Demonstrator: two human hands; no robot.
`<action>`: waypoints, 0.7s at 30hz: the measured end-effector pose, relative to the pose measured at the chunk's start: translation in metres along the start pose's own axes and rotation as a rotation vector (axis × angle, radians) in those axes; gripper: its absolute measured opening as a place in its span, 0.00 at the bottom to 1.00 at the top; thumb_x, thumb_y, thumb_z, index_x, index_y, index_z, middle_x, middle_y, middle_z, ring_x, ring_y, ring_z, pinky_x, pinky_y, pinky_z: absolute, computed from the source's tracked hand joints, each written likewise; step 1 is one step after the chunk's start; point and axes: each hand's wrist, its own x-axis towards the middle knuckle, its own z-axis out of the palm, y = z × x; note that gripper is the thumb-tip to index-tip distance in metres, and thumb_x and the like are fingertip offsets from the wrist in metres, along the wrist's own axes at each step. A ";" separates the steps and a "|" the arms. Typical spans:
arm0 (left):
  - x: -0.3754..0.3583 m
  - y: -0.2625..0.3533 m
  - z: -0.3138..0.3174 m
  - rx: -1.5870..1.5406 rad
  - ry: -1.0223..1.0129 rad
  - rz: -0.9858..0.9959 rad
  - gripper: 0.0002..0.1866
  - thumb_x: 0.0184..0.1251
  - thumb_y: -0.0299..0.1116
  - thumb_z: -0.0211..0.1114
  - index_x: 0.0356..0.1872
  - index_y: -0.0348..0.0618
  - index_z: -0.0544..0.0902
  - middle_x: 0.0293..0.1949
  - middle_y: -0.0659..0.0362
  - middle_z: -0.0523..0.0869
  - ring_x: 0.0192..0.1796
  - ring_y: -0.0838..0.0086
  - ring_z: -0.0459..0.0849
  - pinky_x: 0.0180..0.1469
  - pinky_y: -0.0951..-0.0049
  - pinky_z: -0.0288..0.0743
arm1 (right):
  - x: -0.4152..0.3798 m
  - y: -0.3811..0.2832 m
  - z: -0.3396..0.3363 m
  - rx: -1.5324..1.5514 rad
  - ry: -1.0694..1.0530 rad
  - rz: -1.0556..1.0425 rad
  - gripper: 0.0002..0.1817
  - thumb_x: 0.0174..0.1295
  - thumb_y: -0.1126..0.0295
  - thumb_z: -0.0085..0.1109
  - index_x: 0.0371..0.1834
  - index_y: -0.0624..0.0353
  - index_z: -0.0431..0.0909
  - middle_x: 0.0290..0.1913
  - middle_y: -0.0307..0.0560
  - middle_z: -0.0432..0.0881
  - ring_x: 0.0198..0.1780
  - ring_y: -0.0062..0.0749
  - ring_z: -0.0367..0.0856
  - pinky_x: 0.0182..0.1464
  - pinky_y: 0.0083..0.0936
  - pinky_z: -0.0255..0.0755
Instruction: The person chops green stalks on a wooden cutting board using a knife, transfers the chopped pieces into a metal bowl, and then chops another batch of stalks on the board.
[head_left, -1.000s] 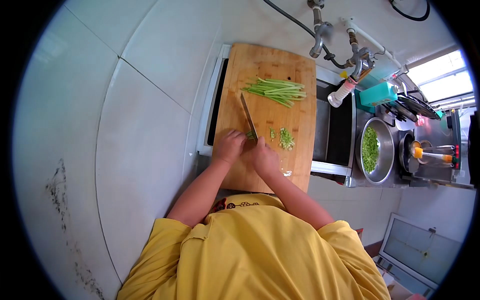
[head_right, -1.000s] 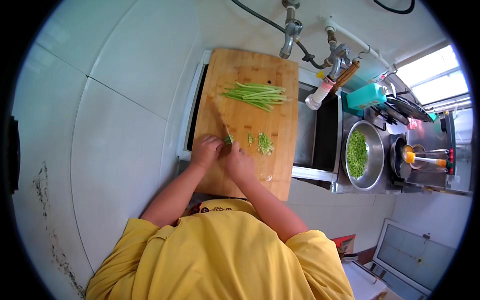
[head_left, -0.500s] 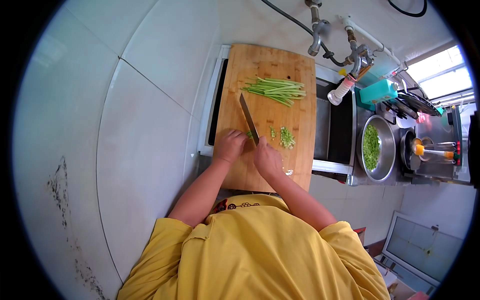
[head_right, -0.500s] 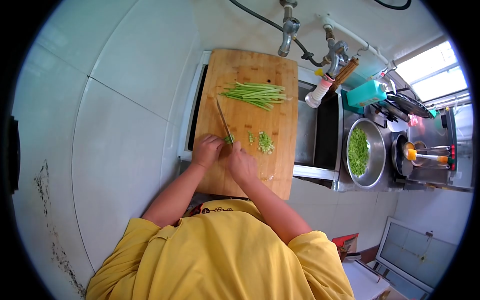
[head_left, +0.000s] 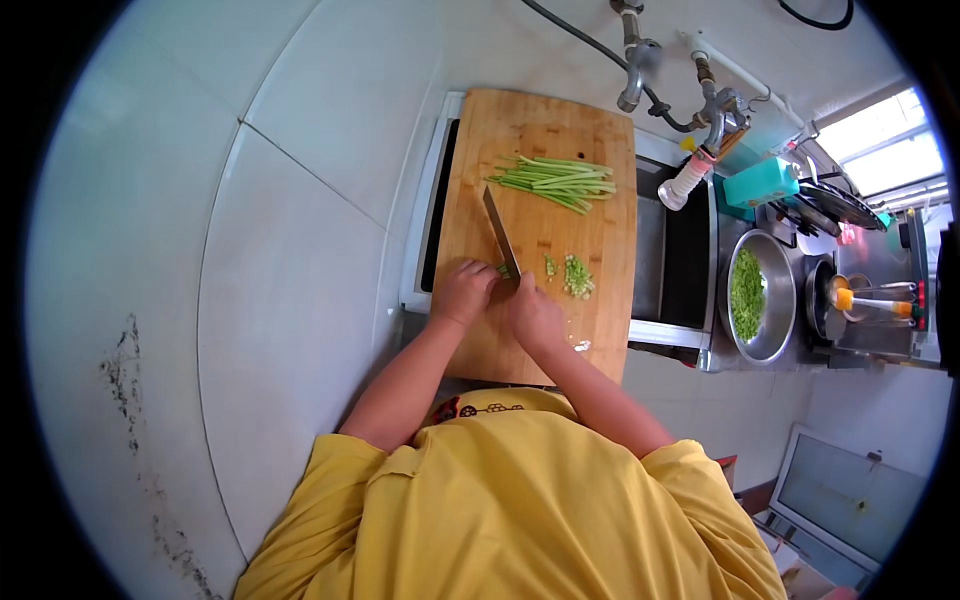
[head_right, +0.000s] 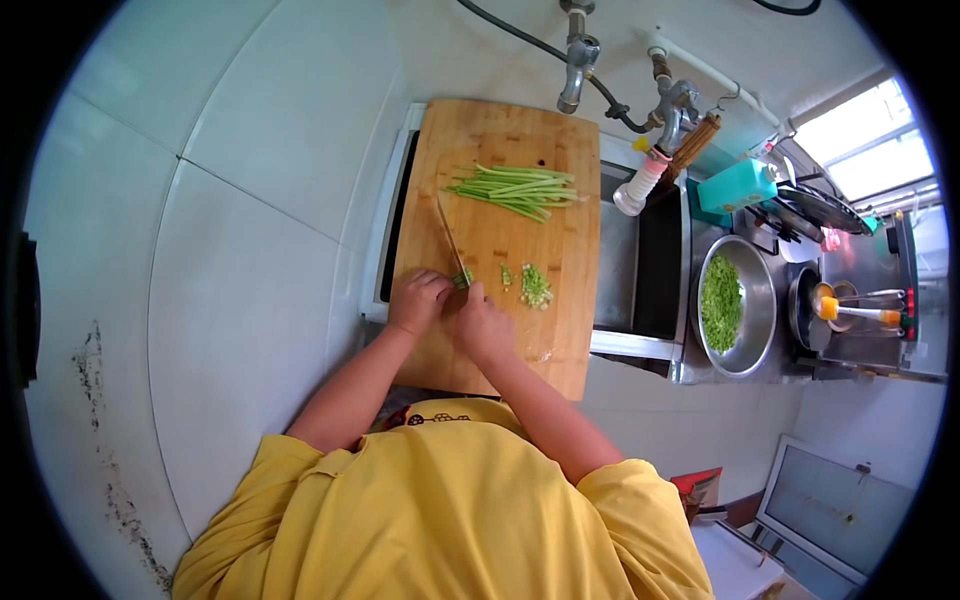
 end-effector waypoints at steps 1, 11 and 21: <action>0.000 0.001 0.000 -0.015 0.011 -0.008 0.03 0.50 0.25 0.66 0.27 0.44 0.83 0.32 0.58 0.84 0.39 0.63 0.81 0.42 0.66 0.77 | 0.002 0.002 -0.001 0.054 -0.013 0.041 0.12 0.59 0.67 0.49 0.44 0.59 0.64 0.32 0.63 0.81 0.31 0.60 0.81 0.32 0.49 0.75; -0.005 -0.002 0.000 -0.032 0.111 0.057 0.06 0.48 0.24 0.68 0.30 0.45 0.84 0.34 0.61 0.83 0.40 0.67 0.81 0.43 0.69 0.78 | -0.003 0.002 -0.016 0.096 -0.029 -0.004 0.10 0.62 0.68 0.48 0.41 0.61 0.63 0.30 0.64 0.80 0.30 0.60 0.81 0.33 0.50 0.74; -0.006 -0.004 -0.001 0.004 0.054 0.059 0.05 0.50 0.24 0.64 0.29 0.44 0.83 0.34 0.60 0.83 0.41 0.66 0.81 0.43 0.69 0.78 | -0.003 -0.009 -0.018 0.025 -0.060 0.001 0.09 0.61 0.70 0.48 0.39 0.61 0.64 0.28 0.62 0.80 0.30 0.60 0.80 0.34 0.51 0.73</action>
